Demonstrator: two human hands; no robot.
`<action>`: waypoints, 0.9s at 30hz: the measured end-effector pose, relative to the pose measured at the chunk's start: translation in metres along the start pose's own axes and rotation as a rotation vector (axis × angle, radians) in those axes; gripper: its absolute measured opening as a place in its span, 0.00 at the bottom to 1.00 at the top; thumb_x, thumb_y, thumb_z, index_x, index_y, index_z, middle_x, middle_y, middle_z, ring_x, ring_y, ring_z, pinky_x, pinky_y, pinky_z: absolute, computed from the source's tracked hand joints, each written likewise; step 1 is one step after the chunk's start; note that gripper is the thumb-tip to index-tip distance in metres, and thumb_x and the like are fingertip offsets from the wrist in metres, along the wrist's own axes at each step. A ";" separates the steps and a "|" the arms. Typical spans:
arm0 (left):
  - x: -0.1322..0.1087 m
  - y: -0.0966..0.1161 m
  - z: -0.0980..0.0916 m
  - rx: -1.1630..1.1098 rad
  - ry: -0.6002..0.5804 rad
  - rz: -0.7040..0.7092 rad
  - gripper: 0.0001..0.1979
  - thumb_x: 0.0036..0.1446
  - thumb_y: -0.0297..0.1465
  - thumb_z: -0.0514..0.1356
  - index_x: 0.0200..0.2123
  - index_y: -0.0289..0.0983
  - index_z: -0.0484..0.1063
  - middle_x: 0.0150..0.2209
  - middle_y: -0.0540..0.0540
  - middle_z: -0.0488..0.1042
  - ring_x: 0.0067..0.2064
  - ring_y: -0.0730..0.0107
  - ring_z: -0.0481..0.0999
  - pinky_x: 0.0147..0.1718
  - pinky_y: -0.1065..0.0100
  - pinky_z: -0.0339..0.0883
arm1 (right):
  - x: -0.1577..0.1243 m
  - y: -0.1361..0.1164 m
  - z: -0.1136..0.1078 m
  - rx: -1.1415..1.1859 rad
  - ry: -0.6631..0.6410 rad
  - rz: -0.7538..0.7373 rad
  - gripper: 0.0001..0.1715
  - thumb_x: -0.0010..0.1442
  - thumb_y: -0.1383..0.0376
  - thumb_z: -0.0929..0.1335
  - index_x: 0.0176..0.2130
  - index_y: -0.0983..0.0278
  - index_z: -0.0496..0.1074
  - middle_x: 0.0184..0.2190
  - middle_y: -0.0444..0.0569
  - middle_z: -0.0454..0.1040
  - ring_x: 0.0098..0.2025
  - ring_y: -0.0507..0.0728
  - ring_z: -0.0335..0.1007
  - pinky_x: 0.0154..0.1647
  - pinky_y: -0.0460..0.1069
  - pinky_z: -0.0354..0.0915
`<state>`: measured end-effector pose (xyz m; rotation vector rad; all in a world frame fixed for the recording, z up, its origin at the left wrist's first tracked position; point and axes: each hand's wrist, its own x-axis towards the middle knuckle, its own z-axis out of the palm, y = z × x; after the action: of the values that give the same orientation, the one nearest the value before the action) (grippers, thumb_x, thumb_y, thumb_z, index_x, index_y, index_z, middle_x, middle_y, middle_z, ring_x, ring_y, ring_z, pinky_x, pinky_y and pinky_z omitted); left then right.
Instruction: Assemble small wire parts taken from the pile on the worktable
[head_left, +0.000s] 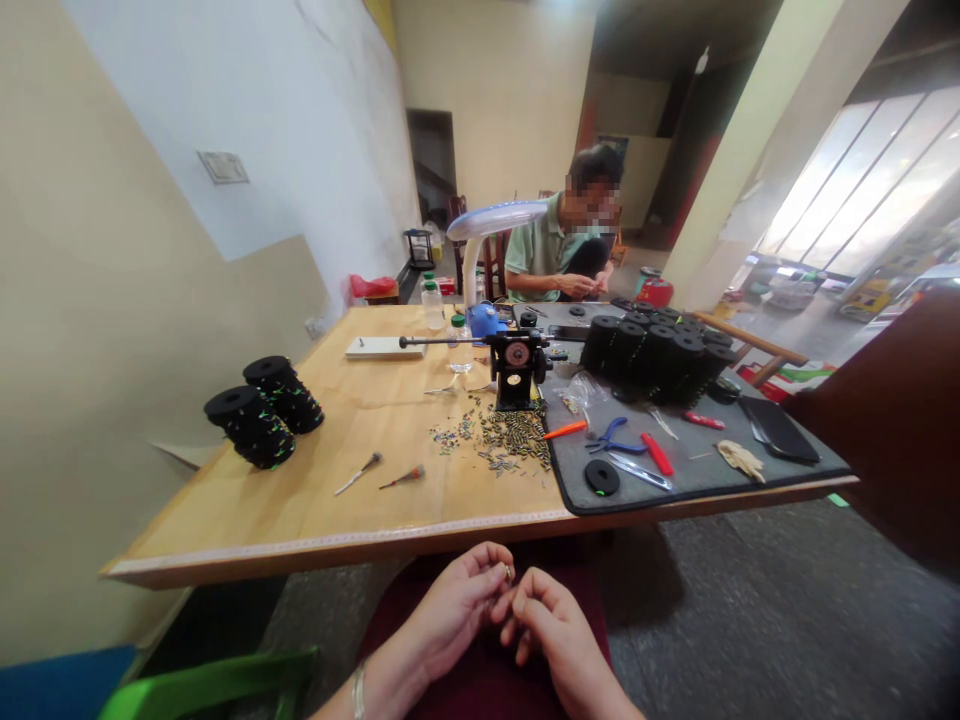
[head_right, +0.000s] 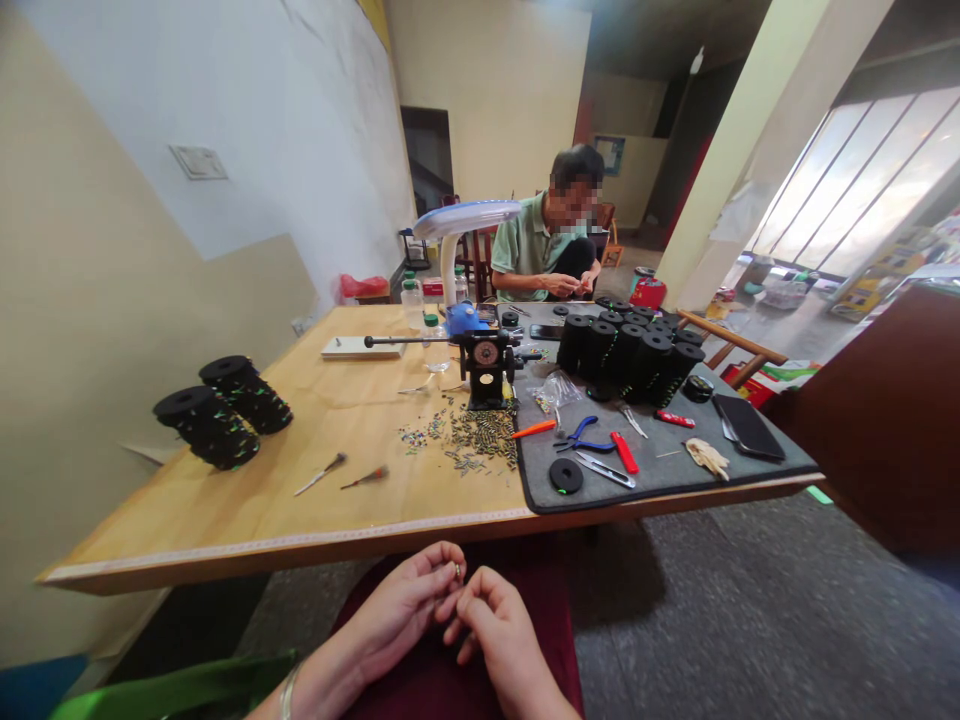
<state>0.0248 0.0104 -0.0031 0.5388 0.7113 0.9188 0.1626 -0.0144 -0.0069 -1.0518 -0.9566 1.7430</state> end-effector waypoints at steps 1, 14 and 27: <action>0.000 0.000 0.000 0.000 0.002 -0.002 0.12 0.46 0.30 0.68 0.32 0.34 0.70 0.25 0.52 0.67 0.20 0.79 0.62 0.20 0.73 0.57 | 0.000 0.000 0.000 0.001 0.000 0.001 0.15 0.51 0.57 0.70 0.25 0.65 0.67 0.27 0.48 0.74 0.23 0.50 0.67 0.18 0.42 0.57; 0.000 0.001 0.001 0.010 0.012 0.001 0.11 0.46 0.30 0.68 0.32 0.34 0.69 0.25 0.52 0.67 0.20 0.79 0.63 0.20 0.72 0.58 | -0.001 -0.001 0.001 0.004 0.005 -0.005 0.13 0.52 0.58 0.70 0.25 0.66 0.67 0.27 0.48 0.74 0.24 0.51 0.67 0.19 0.42 0.58; -0.004 0.000 0.003 0.289 0.101 0.163 0.11 0.49 0.32 0.65 0.36 0.35 0.69 0.27 0.53 0.69 0.24 0.79 0.64 0.24 0.74 0.56 | 0.004 0.002 0.000 -0.036 0.034 0.003 0.20 0.52 0.52 0.70 0.27 0.65 0.64 0.19 0.41 0.71 0.15 0.45 0.57 0.14 0.40 0.53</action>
<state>0.0251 0.0065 -0.0001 0.8198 0.9090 1.0058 0.1611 -0.0117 -0.0095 -1.1026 -0.9685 1.7108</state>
